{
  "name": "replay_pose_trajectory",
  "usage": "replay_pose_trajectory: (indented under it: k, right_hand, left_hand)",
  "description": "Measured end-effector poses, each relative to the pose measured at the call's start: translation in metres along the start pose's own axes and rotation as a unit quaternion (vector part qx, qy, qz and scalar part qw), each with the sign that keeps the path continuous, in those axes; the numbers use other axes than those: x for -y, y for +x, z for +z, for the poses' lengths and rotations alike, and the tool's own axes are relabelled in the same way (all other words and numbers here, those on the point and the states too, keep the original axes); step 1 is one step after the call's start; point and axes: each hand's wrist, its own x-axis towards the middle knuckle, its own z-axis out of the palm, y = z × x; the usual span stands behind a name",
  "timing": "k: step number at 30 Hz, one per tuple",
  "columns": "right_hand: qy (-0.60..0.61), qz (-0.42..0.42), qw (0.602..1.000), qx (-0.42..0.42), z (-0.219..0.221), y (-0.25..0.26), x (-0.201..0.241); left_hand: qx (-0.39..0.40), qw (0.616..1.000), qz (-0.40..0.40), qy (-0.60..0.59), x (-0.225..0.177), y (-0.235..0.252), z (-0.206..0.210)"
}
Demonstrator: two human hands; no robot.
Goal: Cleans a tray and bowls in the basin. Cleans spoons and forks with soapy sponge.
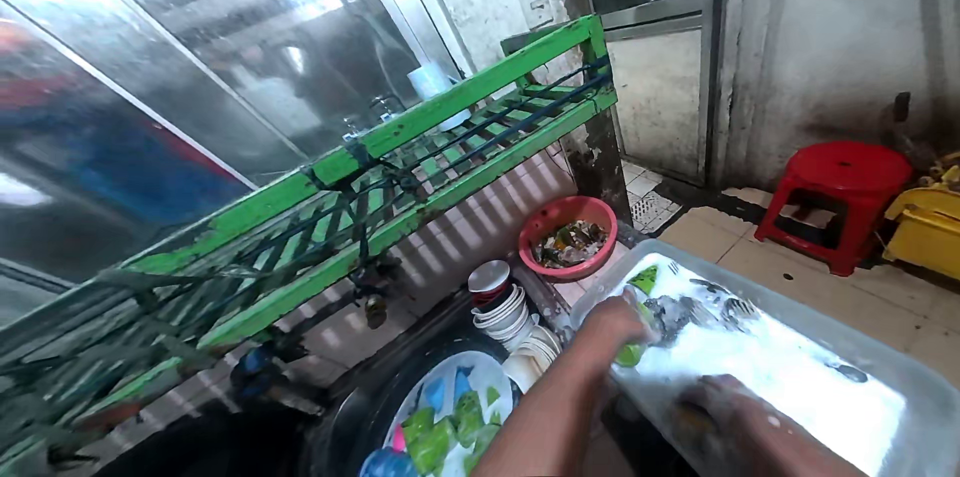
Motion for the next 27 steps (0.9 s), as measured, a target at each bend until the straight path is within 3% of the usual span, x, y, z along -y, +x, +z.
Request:
replay_pose_trajectory:
  k: [2, 4, 6, 7, 8, 10, 12, 15, 16, 17, 18, 20, 22, 23, 24, 25, 26, 27]
  right_hand:
    - [0.118, 0.013, 0.989, -0.088, -0.013, -0.003, -0.001]
    - [0.18, -0.044, 0.95, -0.252, -0.017, -0.007, 0.004]
    - [0.157, -0.141, 0.898, -0.385, -0.009, 0.004, 0.013]
    - [0.128, -0.18, 0.877, -0.426, -0.006, 0.014, 0.017]
    - [0.1, -0.198, 0.864, -0.452, -0.004, 0.023, 0.021]
    - [0.11, -0.135, 0.884, -0.434, -0.015, 0.033, 0.02]
    - [0.258, 0.005, 0.903, -0.343, -0.039, 0.031, 0.017]
    - [0.495, 0.122, 0.815, -0.275, -0.053, 0.023, 0.013]
    - [0.51, 0.126, 0.811, -0.258, -0.051, 0.018, 0.016]
    - [0.487, 0.113, 0.831, -0.243, -0.045, 0.015, 0.019]
    - [0.428, 0.092, 0.867, -0.239, -0.039, 0.014, 0.023]
    - [0.242, 0.041, 0.942, -0.23, -0.028, 0.012, 0.032]
    - [0.105, 0.011, 0.972, -0.208, -0.019, 0.014, 0.037]
    - [0.12, 0.025, 0.975, -0.186, -0.021, 0.016, 0.037]
    - [0.211, 0.066, 0.962, -0.16, -0.027, 0.015, 0.04]
    - [0.364, 0.099, 0.91, -0.171, -0.03, 0.015, 0.042]
    - [0.517, 0.112, 0.825, -0.201, -0.032, 0.016, 0.044]
    - [0.644, 0.106, 0.727, -0.215, -0.034, 0.018, 0.047]
  left_hand:
    - [0.029, 0.99, 0.02, -0.133, 0.009, -0.013, -0.009]
    - [0.002, 0.934, 0.051, -0.355, 0.018, -0.028, 0.007]
    - [-0.05, 0.847, 0.122, -0.515, 0.013, -0.055, 0.035]
    - [-0.065, 0.819, 0.144, -0.552, 0.005, -0.068, 0.046]
    - [-0.083, 0.816, 0.134, -0.556, -0.004, -0.078, 0.053]
    - [-0.072, 0.814, 0.118, -0.563, -0.013, -0.077, 0.064]
    - [-0.01, 0.779, 0.174, -0.602, -0.008, -0.066, 0.067]
    - [-0.001, 0.739, 0.236, -0.631, 0.018, -0.052, 0.052]
    - [-0.026, 0.723, 0.222, -0.654, 0.026, -0.05, 0.046]
    - [-0.045, 0.715, 0.201, -0.668, 0.032, -0.047, 0.041]
    - [-0.057, 0.721, 0.179, -0.668, 0.035, -0.045, 0.037]
    - [-0.061, 0.777, 0.138, -0.611, 0.031, -0.041, 0.034]
    - [-0.043, 0.852, 0.099, -0.512, 0.02, -0.04, 0.026]
    - [-0.04, 0.875, 0.092, -0.473, 0.016, -0.036, 0.021]
    - [-0.048, 0.883, 0.1, -0.456, 0.013, -0.033, 0.017]
    - [-0.072, 0.867, 0.121, -0.479, 0.011, -0.029, 0.016]
    - [-0.107, 0.815, 0.144, -0.551, 0.008, -0.026, 0.022]
    - [-0.136, 0.727, 0.155, -0.655, 0.002, -0.023, 0.031]
